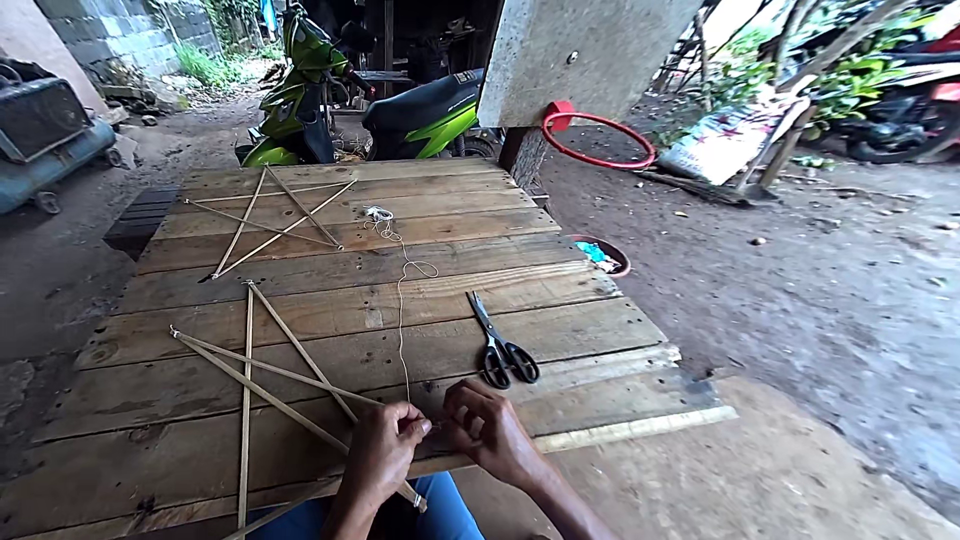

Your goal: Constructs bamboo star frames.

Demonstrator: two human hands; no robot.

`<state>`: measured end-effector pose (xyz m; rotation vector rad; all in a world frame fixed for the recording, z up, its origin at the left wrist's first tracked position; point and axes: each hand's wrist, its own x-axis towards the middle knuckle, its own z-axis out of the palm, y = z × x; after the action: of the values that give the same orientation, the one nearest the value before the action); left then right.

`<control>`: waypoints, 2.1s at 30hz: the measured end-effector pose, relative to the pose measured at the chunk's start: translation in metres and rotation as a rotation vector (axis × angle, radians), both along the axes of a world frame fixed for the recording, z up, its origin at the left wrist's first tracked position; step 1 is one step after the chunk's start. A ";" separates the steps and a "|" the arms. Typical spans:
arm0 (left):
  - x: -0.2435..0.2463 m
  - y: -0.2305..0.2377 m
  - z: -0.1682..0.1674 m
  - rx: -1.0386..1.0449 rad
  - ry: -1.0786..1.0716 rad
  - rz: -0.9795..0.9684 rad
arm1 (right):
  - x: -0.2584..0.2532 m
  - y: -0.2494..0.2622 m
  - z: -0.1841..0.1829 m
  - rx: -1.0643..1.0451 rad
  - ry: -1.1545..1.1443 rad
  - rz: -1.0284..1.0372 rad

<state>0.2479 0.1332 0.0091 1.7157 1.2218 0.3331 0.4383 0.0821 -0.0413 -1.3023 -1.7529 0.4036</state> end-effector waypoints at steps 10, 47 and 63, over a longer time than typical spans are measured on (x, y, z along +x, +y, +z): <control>0.002 -0.010 0.017 0.269 0.209 -0.073 | -0.001 0.001 0.002 -0.056 0.063 -0.016; 0.017 -0.029 -0.033 0.577 -0.150 0.231 | -0.004 0.012 -0.001 -0.125 -0.059 -0.169; 0.008 0.006 -0.003 -0.209 -0.296 0.098 | -0.003 -0.008 0.001 0.047 -0.023 -0.070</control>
<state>0.2559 0.1391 0.0062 1.3757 1.0829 0.4827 0.4350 0.0738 -0.0398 -1.3352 -1.7211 0.3073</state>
